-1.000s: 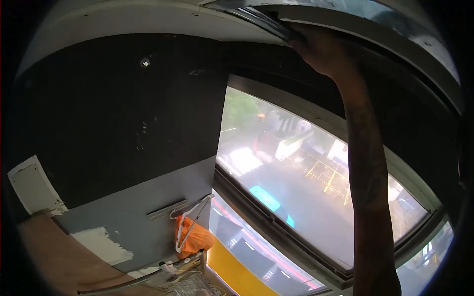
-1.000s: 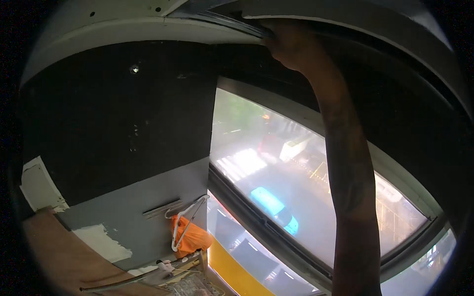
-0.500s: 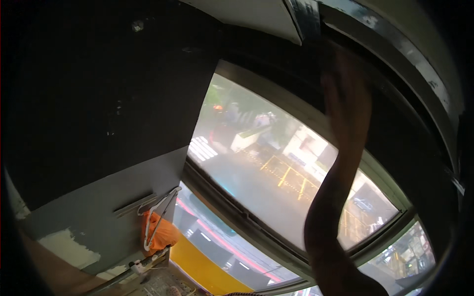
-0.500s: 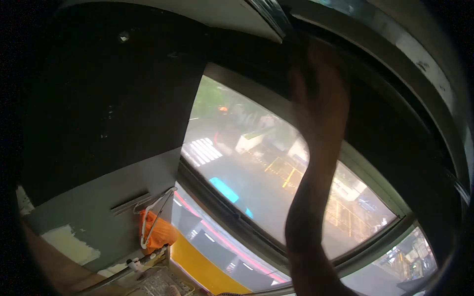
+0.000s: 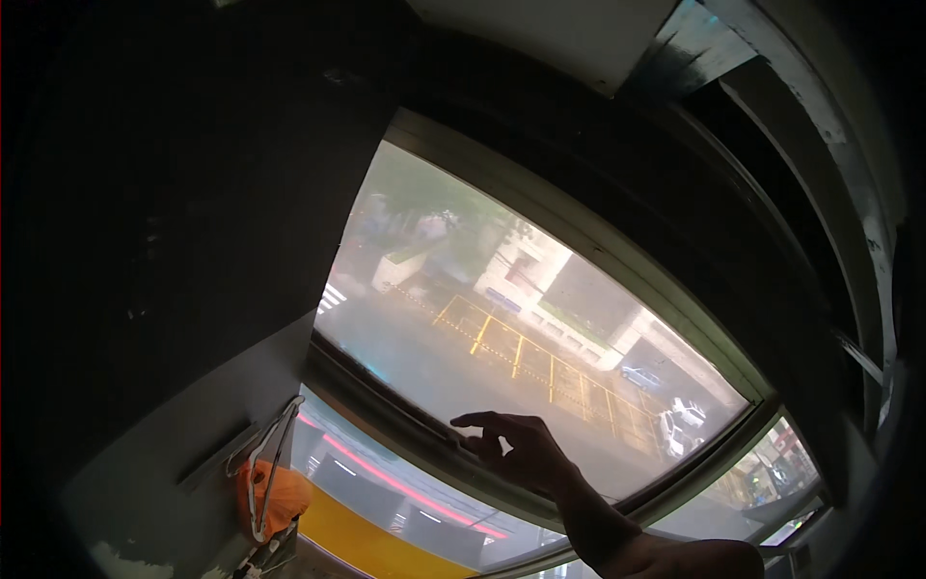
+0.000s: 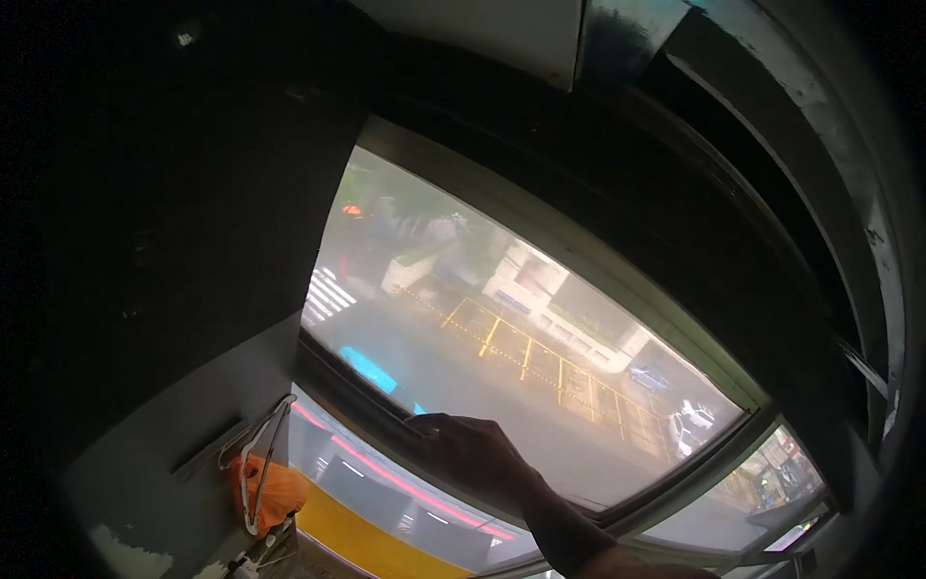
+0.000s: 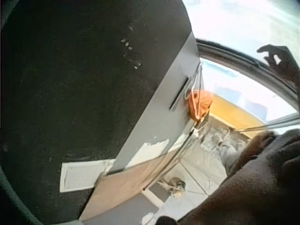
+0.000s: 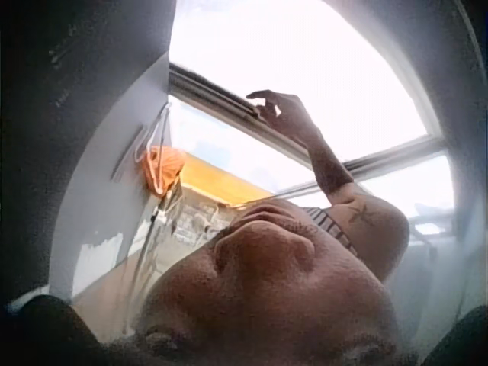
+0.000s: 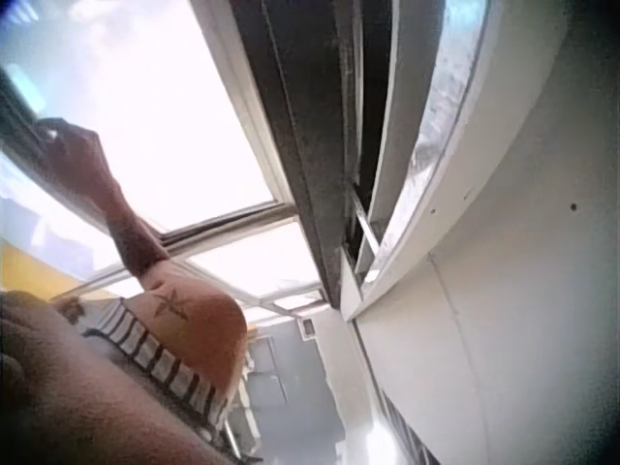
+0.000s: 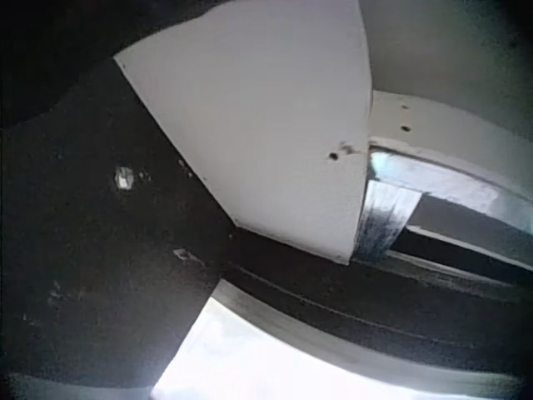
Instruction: The person cuts and fits a metal track into a ceiling frame using a utility knife, secures it in place with a power drill, and fastens the metal framing using a hand riveter.
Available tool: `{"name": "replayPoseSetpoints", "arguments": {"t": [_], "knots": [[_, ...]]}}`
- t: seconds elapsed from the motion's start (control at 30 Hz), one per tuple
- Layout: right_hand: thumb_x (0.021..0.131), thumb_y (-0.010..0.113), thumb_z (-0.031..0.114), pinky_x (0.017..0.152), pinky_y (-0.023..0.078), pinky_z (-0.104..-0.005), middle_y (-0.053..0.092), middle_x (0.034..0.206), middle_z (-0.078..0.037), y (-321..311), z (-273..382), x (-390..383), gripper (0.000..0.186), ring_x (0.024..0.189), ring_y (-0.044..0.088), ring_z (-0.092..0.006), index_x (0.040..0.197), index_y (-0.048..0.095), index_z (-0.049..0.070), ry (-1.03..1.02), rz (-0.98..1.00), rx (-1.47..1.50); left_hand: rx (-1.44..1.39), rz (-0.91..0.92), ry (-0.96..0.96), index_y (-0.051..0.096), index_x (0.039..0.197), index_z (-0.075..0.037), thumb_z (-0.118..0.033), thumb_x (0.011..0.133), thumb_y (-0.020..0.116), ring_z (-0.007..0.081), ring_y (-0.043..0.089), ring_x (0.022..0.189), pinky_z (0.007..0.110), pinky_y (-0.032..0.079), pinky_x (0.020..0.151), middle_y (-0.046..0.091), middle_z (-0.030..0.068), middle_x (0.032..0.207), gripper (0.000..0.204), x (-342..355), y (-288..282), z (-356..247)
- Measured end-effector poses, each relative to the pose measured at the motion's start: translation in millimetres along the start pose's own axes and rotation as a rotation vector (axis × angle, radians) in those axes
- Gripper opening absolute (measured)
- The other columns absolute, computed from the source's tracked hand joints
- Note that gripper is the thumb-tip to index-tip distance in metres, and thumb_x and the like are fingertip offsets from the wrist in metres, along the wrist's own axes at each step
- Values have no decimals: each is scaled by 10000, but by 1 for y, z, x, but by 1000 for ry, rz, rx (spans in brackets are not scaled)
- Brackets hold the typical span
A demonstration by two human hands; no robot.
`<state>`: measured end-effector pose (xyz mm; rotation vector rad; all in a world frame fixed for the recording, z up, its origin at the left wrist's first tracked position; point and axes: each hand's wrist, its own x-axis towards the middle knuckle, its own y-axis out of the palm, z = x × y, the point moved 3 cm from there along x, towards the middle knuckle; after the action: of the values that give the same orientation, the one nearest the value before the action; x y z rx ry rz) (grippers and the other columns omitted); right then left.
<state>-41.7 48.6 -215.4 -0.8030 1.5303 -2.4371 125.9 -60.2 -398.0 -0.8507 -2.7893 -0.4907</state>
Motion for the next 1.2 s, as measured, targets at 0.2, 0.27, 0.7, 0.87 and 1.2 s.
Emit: {"name": "replayPoseSetpoints", "arguments": {"t": [0.2,0.27,0.7,0.87,1.2], "knots": [[891,596,145,732,523,-340,603,898,-81,16,-27,-6,255,789,626,-219,1141,645,157,74,187,-19,-61,185,-122,620,1044,17,-248,898,578,274,615,835,383,476,777,659,167,962,306,13,-13,24],[893,598,135,728,528,-340,611,901,-82,21,-37,-8,251,793,632,-221,1138,645,155,73,207,-26,-71,218,-144,622,1049,10,-263,895,582,268,612,824,385,475,767,659,163,964,315,18,-16,28],[856,677,253,602,553,-309,637,810,-24,58,-53,-80,288,670,643,-191,1134,631,193,-50,338,84,-33,321,-378,636,1080,-40,-359,876,607,227,598,755,398,469,707,665,140,979,380,11,19,54],[851,600,77,566,527,-349,603,811,-39,69,-46,-150,282,655,618,-233,1115,630,171,-39,479,239,95,364,-783,641,1093,-59,-395,868,617,212,593,728,403,467,684,667,132,984,405,-17,62,105],[747,578,44,675,507,-339,674,792,-131,150,-163,-441,183,694,646,-243,897,683,56,643,348,770,-134,400,-769,662,835,16,-138,868,625,116,590,768,269,479,735,659,56,812,162,-23,115,153]]}}
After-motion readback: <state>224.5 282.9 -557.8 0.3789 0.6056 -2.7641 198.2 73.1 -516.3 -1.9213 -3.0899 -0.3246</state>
